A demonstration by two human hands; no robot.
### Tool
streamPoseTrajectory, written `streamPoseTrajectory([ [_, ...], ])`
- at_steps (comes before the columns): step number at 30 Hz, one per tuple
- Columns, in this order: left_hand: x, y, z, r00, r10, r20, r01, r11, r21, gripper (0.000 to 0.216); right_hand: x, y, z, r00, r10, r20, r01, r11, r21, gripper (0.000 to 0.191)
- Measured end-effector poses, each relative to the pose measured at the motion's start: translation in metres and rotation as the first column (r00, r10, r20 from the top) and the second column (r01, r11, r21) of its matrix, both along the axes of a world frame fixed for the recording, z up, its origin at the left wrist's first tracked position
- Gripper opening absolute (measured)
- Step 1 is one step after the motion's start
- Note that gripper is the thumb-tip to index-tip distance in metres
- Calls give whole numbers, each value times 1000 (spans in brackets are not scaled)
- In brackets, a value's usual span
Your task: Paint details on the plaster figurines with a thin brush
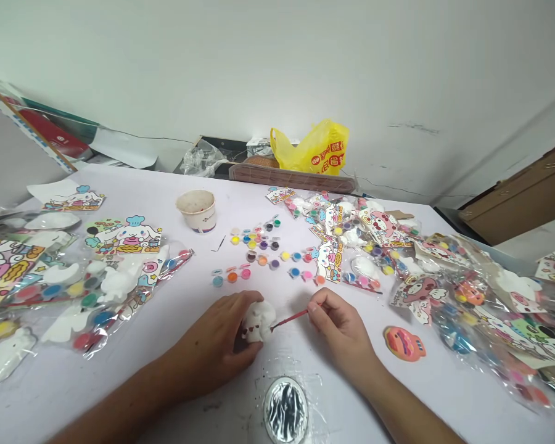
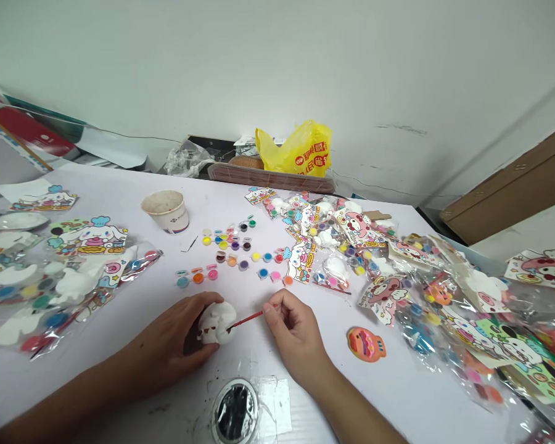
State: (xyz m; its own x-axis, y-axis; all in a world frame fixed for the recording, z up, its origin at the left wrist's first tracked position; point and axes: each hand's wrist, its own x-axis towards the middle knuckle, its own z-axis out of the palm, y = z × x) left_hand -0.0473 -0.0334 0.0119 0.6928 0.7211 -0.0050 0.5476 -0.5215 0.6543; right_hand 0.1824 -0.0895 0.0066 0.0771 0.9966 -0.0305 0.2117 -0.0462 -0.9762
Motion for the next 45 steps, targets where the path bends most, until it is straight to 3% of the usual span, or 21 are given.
streamPoseTrajectory([
  [11, 1, -2, 10, 1000, -8, 17, 9, 1000, -29, 43, -3, 0, -2, 998, 53, 25, -54, 998, 31, 28],
  [45, 4, -5, 12, 1000, -6, 2, 6, 1000, -10, 45, -4, -2, 0, 995, 40, 89, -39, 999, -20, 35],
])
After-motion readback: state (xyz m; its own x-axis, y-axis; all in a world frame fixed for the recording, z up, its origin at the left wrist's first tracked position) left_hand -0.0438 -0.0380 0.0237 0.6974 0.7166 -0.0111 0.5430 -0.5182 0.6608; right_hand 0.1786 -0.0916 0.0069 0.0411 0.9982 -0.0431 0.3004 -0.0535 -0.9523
